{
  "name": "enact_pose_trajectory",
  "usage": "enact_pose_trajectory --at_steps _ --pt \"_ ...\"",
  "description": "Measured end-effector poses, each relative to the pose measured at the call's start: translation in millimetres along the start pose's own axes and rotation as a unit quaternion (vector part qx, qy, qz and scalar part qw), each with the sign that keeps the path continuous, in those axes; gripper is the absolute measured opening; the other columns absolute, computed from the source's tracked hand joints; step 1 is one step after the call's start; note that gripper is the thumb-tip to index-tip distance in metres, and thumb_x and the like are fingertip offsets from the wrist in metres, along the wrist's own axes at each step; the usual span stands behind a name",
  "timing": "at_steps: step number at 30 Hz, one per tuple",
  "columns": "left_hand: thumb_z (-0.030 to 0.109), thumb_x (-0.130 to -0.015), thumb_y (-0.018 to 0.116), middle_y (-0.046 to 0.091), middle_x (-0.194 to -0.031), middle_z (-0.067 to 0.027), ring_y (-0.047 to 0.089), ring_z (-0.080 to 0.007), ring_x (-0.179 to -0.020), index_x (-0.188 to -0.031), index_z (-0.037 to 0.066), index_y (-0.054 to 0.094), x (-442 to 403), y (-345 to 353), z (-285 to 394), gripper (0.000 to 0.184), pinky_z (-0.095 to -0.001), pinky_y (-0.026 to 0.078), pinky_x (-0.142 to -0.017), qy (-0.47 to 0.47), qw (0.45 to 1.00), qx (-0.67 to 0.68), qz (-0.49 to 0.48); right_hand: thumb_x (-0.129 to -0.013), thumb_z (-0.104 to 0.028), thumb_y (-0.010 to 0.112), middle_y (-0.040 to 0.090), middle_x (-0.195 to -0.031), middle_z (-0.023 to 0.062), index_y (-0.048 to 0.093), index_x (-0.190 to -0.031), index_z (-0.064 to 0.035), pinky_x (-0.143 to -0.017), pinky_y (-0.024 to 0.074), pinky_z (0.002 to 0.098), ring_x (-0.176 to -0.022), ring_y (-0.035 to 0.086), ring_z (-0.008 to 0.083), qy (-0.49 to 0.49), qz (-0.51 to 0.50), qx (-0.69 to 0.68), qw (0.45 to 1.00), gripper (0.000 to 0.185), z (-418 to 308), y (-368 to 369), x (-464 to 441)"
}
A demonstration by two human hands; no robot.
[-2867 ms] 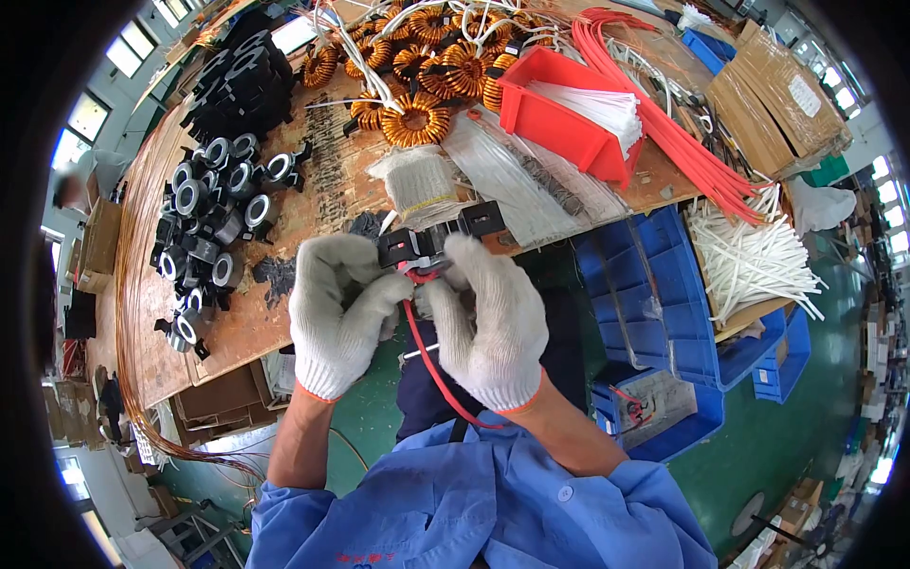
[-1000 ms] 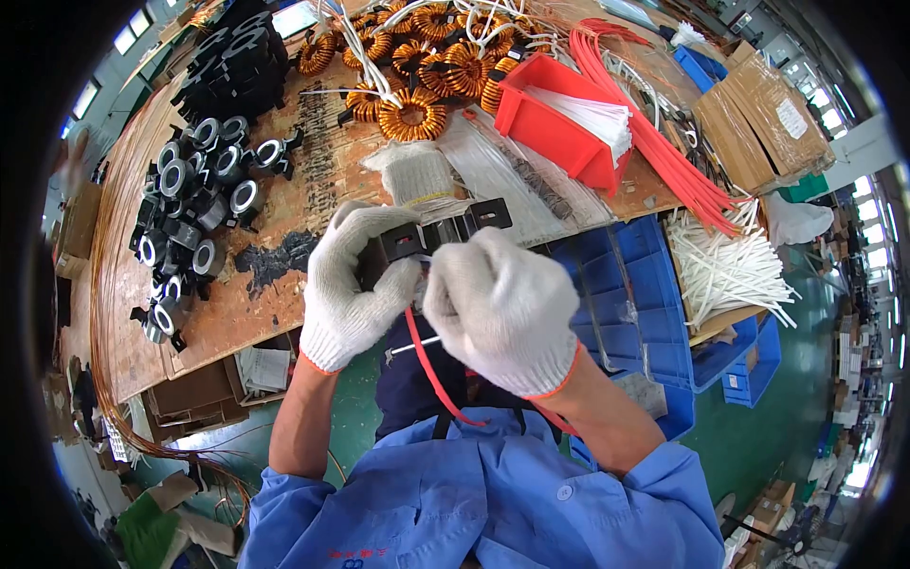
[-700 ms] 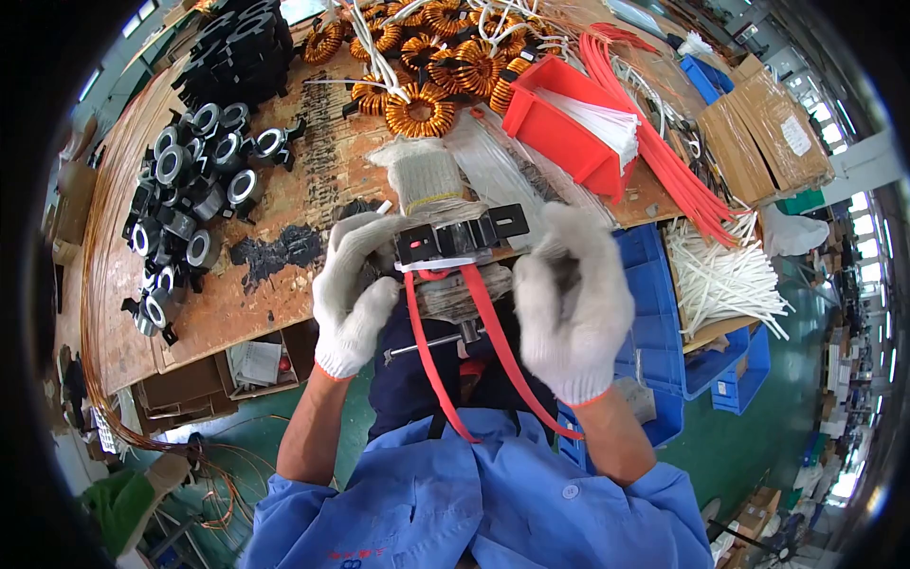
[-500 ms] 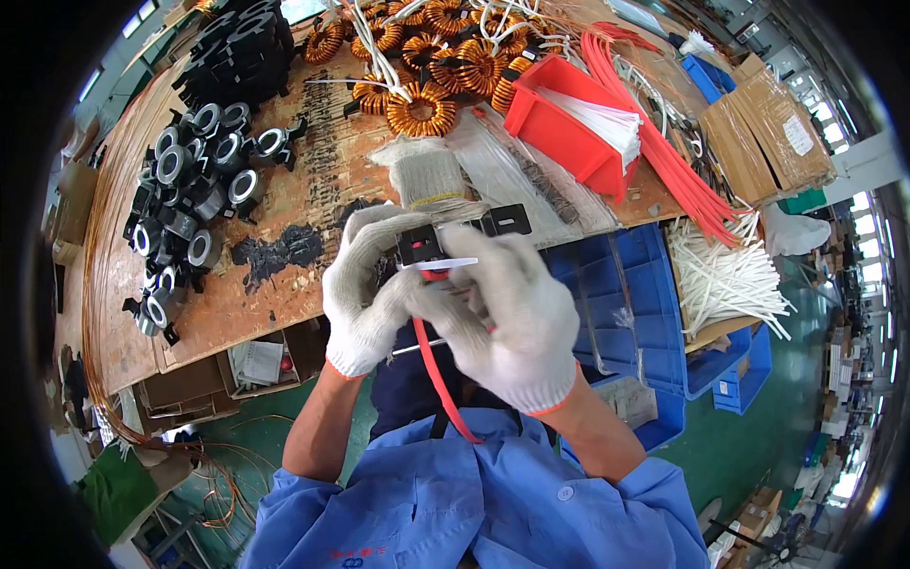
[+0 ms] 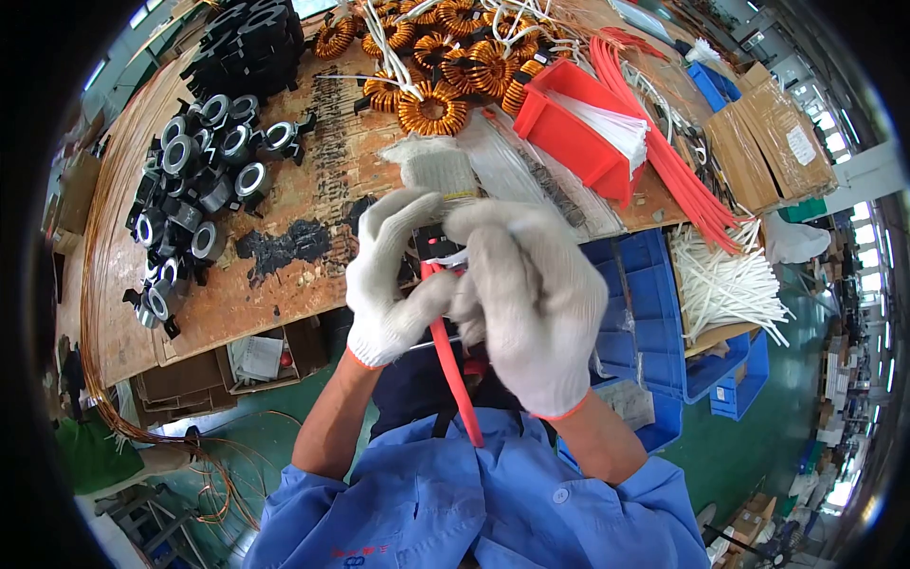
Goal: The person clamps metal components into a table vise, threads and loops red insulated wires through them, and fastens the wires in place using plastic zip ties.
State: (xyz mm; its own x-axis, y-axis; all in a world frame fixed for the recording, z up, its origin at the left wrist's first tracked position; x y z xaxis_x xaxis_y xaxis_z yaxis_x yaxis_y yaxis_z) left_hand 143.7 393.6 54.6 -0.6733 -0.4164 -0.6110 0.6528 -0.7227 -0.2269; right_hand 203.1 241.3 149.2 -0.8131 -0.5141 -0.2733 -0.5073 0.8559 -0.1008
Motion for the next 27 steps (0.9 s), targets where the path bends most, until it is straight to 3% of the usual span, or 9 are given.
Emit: enact_pose_trajectory --at_steps 6,7,8,11,15,20,24,26,27 --pt "0.031 -0.077 0.085 0.069 -0.132 -0.0140 0.059 -0.0385 -0.133 -0.121 0.007 0.073 -9 14 -6 0.051 -0.0503 0.044 -0.115 -0.013 0.997 0.042 -0.068 -0.112 -0.026 0.053 0.054 -0.072 0.0050 0.050 -0.079 -0.0087 -0.063 0.0558 0.0344 -0.068 0.063 0.0210 0.306 -0.056 -0.558 0.769 0.037 2 70 -12" --pt "0.025 -0.076 0.084 0.069 -0.130 -0.0140 0.059 -0.0381 -0.134 -0.121 0.006 0.073 -10 16 -5 0.051 -0.0504 0.044 -0.116 0.014 0.997 0.035 -0.065 -0.113 -0.029 0.048 0.028 -0.067 -0.0040 0.034 -0.074 -0.0181 -0.050 0.0282 0.0311 -0.054 0.029 0.0158 0.384 -0.073 -0.541 0.745 0.043 -3 95 -12" --pt "0.019 -0.074 0.083 0.070 -0.128 -0.0140 0.060 -0.0377 -0.134 -0.122 0.005 0.072 -8 18 -1 0.051 -0.0505 0.044 -0.118 0.040 0.996 0.030 -0.067 -0.111 -0.030 0.047 0.022 -0.063 -0.0067 0.032 -0.072 -0.0200 -0.048 0.0255 0.0309 -0.051 0.025 0.0140 0.376 -0.092 -0.558 0.734 0.043 11 124 -19" --pt "0.015 -0.073 0.090 0.070 -0.133 -0.0124 0.066 -0.0356 -0.124 -0.129 0.008 0.067 -20 22 7 0.061 -0.0464 0.049 -0.115 0.111 0.991 0.003 -0.070 -0.111 -0.027 0.052 0.045 -0.067 -0.0029 0.052 -0.081 -0.0147 -0.045 0.0379 0.0309 -0.047 0.039 0.0124 0.303 -0.159 -0.751 0.564 0.032 53 138 -12" --pt "0.029 -0.099 0.073 0.063 -0.145 -0.0183 0.063 -0.0352 -0.132 -0.148 0.004 0.062 -5 -1 13 0.057 -0.0453 0.048 -0.117 -0.010 0.994 -0.048 -0.095 -0.109 -0.016 0.059 0.068 -0.108 0.0111 0.056 -0.127 0.0016 -0.082 0.0551 0.0322 -0.088 0.069 0.0246 -0.030 -0.094 -0.212 0.972 0.026 2 32 20" --pt "0.047 -0.111 0.064 0.074 -0.128 -0.0184 0.068 -0.0177 -0.114 -0.151 -0.008 0.057 -18 -8 29 0.069 -0.0334 0.053 -0.103 -0.301 0.949 0.076 -0.048 -0.109 -0.023 0.064 0.079 -0.103 0.0168 0.064 -0.133 -0.0006 -0.079 0.0620 0.0410 -0.084 0.079 0.0315 0.028 0.089 0.298 0.950 0.032 42 -51 66" --pt "0.052 -0.103 0.069 0.077 -0.118 -0.0220 0.073 -0.0229 -0.107 -0.141 -0.010 0.063 -29 4 6 0.074 -0.0358 0.056 -0.097 -0.321 0.937 0.028 -0.136 -0.107 -0.016 0.066 0.073 -0.092 0.0195 0.066 -0.104 -0.0021 -0.069 0.0573 0.0499 -0.077 0.073 0.0422 0.116 0.000 0.245 0.963 0.015 99 -45 130" --pt "0.040 -0.107 0.069 0.075 -0.127 -0.0131 0.068 -0.0195 -0.115 -0.141 -0.003 0.067 -29 3 11 0.055 -0.0343 0.054 -0.102 -0.263 0.954 -0.034 -0.142 -0.107 -0.013 0.063 0.066 -0.085 0.0185 0.063 -0.098 -0.0002 -0.065 0.0546 0.0478 -0.072 0.068 0.0381 -0.033 -0.046 0.234 0.971 0.015 58 -43 129" --pt "0.043 -0.106 0.070 0.075 -0.129 -0.0156 0.069 -0.0209 -0.118 -0.140 -0.003 0.067 -28 -1 17 0.057 -0.0351 0.054 -0.105 -0.220 0.959 -0.083 -0.160 -0.107 -0.011 0.061 0.063 -0.083 0.0176 0.062 -0.097 0.0005 -0.064 0.0532 0.0463 -0.070 0.065 0.0362 0.093 -0.043 0.141 0.985 0.015 43 -44 126"
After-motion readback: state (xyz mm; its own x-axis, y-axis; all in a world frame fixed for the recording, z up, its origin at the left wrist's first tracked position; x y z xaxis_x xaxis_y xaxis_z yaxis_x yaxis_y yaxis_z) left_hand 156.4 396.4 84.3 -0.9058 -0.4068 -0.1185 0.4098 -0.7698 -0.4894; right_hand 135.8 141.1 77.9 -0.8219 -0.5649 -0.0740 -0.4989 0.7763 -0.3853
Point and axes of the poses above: each hand's wrist, its own x-axis away from the middle knuckle, its own y-axis out of the palm, z = x × y, the point moved 5 cm from there along -x, towards the middle knuckle
